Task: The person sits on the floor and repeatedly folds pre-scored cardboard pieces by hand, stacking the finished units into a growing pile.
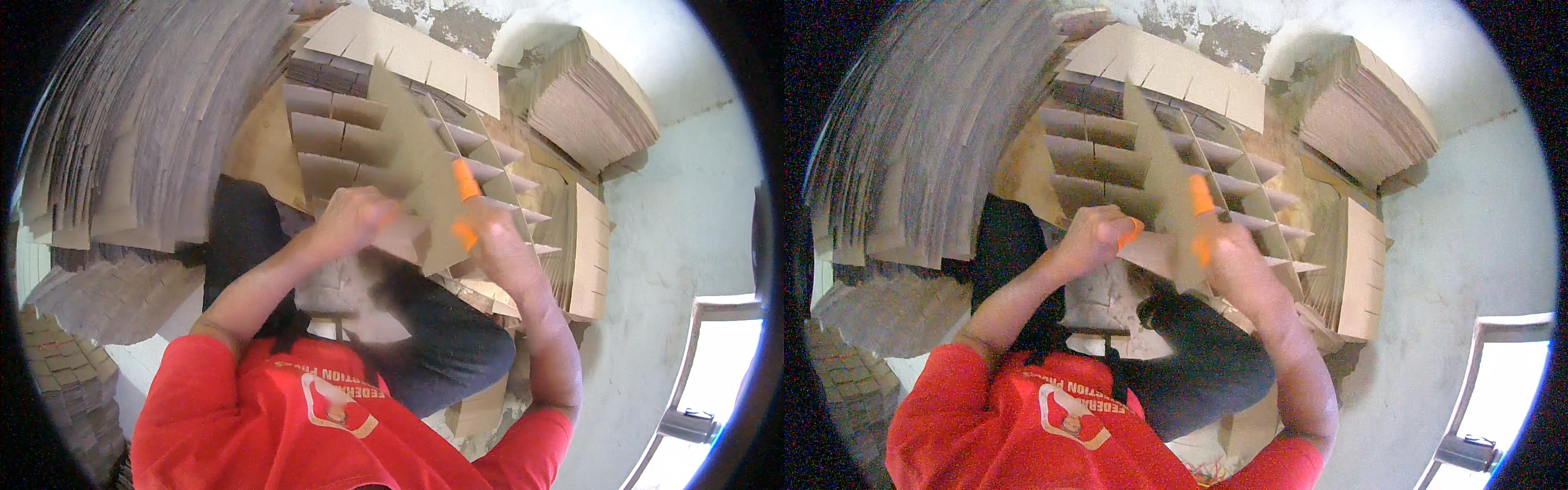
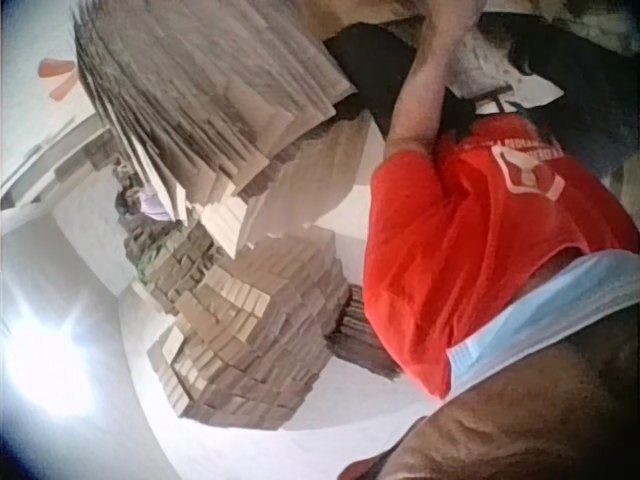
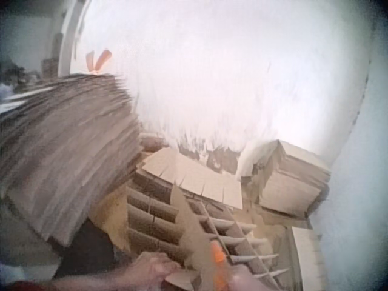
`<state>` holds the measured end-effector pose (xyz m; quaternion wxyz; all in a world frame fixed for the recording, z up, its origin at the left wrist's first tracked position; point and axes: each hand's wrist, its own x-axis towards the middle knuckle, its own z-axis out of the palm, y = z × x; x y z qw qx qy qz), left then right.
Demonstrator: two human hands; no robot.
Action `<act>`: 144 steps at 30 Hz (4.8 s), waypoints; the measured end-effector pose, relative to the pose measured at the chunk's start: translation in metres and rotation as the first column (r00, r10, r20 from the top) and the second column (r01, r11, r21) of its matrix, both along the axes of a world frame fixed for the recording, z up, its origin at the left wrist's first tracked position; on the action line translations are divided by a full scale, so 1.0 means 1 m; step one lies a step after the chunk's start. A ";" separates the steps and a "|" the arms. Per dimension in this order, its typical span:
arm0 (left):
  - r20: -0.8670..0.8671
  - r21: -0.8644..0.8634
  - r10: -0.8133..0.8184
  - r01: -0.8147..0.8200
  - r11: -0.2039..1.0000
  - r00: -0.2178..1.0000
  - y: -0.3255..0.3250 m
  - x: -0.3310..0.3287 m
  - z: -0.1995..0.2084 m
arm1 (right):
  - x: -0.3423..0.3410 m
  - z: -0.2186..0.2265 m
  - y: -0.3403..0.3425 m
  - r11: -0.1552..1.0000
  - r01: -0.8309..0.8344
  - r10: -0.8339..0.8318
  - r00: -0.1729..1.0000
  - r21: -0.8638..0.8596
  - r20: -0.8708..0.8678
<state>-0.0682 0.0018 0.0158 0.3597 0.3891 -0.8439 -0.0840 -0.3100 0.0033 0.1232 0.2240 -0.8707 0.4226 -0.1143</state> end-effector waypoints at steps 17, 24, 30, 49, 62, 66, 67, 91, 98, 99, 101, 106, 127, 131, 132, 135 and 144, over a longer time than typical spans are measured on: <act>0.014 -0.126 0.083 -0.080 0.989 0.996 0.025 0.037 0.021 | -0.274 -0.065 0.043 0.510 0.828 -0.801 0.357 -0.234 -0.481; -0.047 -0.127 0.111 -0.116 0.985 0.993 0.029 0.051 0.010 | -0.332 -0.081 0.027 0.562 0.805 -0.804 0.479 -0.190 -0.351; -0.030 -0.123 0.132 -0.135 0.983 0.991 0.035 0.054 0.019 | -0.346 -0.110 0.029 0.603 0.618 -0.783 0.339 -0.504 -0.522; -0.157 -0.135 0.209 -0.231 0.964 0.965 0.042 0.076 0.004 | -0.314 -0.098 0.024 0.595 0.651 -0.788 0.356 -0.472 -0.502; -0.208 -0.036 0.226 -0.238 0.971 0.952 0.039 0.088 0.015 | -0.213 0.031 0.041 0.418 0.594 -0.746 0.656 -0.687 0.113; -0.150 -0.013 0.181 -0.185 0.983 0.972 0.041 0.073 0.017 | -0.087 0.110 0.037 0.654 0.616 -0.449 0.783 -0.438 0.430; -0.180 -0.007 0.159 -0.163 0.987 0.971 0.039 0.069 0.013 | -0.066 0.117 0.039 0.731 0.596 -0.428 0.779 -0.332 0.457; -0.345 0.084 0.083 -0.058 0.995 0.935 0.019 0.058 -0.018 | 0.045 0.079 -0.010 0.932 0.333 -0.305 0.934 -0.145 0.185; -0.399 0.063 0.071 -0.050 0.997 0.914 0.018 0.053 -0.018 | 0.051 0.069 -0.008 0.953 0.276 -0.229 0.928 -0.127 0.293; -0.386 0.076 0.077 -0.051 0.996 0.919 0.017 0.053 -0.018 | 0.051 0.069 -0.006 0.944 0.299 -0.260 0.935 -0.142 0.242; -0.397 0.065 0.074 -0.052 0.997 0.915 0.017 0.052 -0.019 | 0.056 0.069 -0.003 0.930 0.347 -0.326 0.932 -0.125 0.161; -0.389 0.035 0.025 -0.013 0.999 0.921 0.013 0.055 -0.025 | 0.037 0.062 -0.013 0.948 0.303 -0.261 0.916 -0.100 0.304; -0.424 0.083 0.013 0.025 0.996 0.906 0.011 0.053 -0.023 | 0.059 0.070 -0.018 0.983 0.164 -0.128 0.931 -0.079 0.342; -0.423 0.096 0.016 0.028 0.995 0.906 0.011 0.050 -0.022 | 0.061 0.063 -0.022 0.987 0.161 -0.145 0.940 -0.028 0.309; -0.409 0.102 0.015 0.030 0.994 0.913 0.011 0.051 -0.022 | 0.060 0.064 -0.022 0.983 0.181 -0.167 0.945 -0.024 0.282; -0.327 0.120 0.033 0.006 0.993 0.944 0.009 0.056 -0.030 | 0.060 0.068 -0.021 0.963 0.264 -0.249 0.947 -0.048 0.201; -0.445 0.058 -0.021 0.051 0.997 0.895 0.010 0.047 -0.024 | 0.063 0.055 -0.020 0.944 0.325 -0.323 0.945 -0.058 0.041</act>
